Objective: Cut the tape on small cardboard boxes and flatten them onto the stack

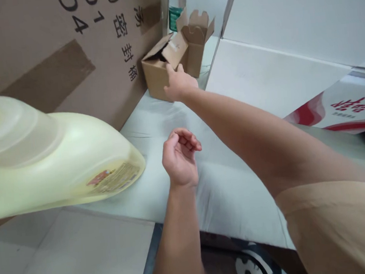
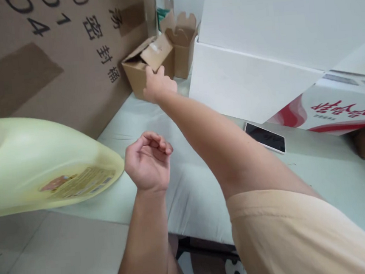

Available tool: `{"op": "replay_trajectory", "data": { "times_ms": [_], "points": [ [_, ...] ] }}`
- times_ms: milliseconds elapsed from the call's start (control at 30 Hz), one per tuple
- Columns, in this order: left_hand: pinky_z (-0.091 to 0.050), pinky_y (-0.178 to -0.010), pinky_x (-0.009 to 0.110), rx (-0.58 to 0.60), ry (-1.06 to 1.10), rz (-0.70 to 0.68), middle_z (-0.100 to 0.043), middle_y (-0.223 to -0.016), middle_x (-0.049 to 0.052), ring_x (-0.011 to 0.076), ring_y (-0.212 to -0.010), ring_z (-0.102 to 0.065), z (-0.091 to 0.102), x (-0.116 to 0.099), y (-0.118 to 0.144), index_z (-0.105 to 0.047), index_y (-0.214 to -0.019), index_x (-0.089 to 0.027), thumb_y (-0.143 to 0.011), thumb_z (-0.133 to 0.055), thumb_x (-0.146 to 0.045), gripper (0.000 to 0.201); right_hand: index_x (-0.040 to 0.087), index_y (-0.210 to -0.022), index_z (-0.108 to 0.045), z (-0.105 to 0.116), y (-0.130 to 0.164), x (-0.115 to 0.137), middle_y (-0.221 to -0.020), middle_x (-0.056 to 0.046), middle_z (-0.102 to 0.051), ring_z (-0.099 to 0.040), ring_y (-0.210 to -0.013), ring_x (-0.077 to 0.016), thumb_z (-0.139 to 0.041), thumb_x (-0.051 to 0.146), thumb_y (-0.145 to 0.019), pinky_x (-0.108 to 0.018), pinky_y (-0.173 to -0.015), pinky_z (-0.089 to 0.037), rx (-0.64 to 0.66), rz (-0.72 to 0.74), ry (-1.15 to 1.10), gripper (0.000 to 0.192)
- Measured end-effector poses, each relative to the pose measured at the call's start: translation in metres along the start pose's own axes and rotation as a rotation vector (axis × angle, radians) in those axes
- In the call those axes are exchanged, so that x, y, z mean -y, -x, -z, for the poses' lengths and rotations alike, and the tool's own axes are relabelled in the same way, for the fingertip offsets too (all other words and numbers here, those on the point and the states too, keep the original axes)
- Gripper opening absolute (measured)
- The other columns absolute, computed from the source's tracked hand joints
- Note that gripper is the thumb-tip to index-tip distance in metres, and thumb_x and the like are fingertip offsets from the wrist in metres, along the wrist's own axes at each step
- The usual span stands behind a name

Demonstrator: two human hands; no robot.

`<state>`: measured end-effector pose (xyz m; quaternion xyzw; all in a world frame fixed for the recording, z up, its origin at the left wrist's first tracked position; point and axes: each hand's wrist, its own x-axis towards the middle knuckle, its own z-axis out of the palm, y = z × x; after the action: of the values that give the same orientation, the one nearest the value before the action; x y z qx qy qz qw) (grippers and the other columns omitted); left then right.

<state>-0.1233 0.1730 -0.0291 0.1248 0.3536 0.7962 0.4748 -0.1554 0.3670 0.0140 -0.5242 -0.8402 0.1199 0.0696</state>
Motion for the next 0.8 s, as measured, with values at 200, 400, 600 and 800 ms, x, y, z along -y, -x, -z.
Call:
{"op": "replay_trajectory", "data": {
  "times_ms": [200, 400, 600, 800],
  "points": [
    [-0.041, -0.057, 0.026, -0.165, -0.127, -0.209, -0.047, -0.061, -0.001, 0.0134, -0.056, -0.049, 0.006, 0.004, -0.002, -0.055, -0.068, -0.022, -0.078, -0.056, -0.044, 0.024, -0.001, -0.17, -0.019, 0.002, 0.051, -0.045, -0.176, -0.02, -0.027, -0.032, -0.162, -0.0379, -0.047, 0.026, -0.096, -0.053, -0.131, -0.036, -0.121, 0.064, -0.075, 0.083],
    [-0.045, -0.093, 0.03, -0.391, -0.365, -0.549, -0.061, -0.098, 0.002, 0.0175, -0.102, -0.06, 0.019, 0.011, -0.004, -0.061, -0.09, -0.023, -0.085, -0.056, -0.032, 0.011, 0.026, -0.155, -0.055, 0.005, 0.212, -0.145, -0.153, -0.011, -0.063, -0.062, -0.14, -0.0343, -0.052, 0.047, -0.102, -0.055, -0.115, -0.055, -0.485, 0.224, -0.422, 0.057],
    [-0.048, -0.111, 0.037, 0.166, -0.522, -0.41, -0.072, -0.126, 0.006, 0.0257, -0.129, -0.063, 0.004, 0.036, 0.01, -0.075, -0.109, -0.025, -0.09, -0.065, -0.051, 0.033, 0.041, -0.131, -0.074, -0.016, 0.353, -0.219, -0.113, -0.009, -0.079, -0.077, -0.097, -0.0342, -0.071, 0.046, -0.094, -0.058, -0.087, -0.064, -0.805, -0.055, -0.638, 0.038],
    [-0.053, -0.105, 0.032, 0.402, -0.609, -0.338, -0.08, -0.111, 0.005, 0.0234, -0.113, -0.072, -0.021, 0.059, 0.019, -0.081, -0.091, -0.024, -0.088, -0.07, -0.036, 0.016, 0.053, -0.159, -0.04, -0.036, 0.364, -0.244, -0.133, -0.004, -0.072, -0.075, -0.112, -0.0255, -0.07, 0.034, -0.097, -0.048, -0.091, -0.067, -0.792, 0.111, -0.775, 0.072]
  ]
}}
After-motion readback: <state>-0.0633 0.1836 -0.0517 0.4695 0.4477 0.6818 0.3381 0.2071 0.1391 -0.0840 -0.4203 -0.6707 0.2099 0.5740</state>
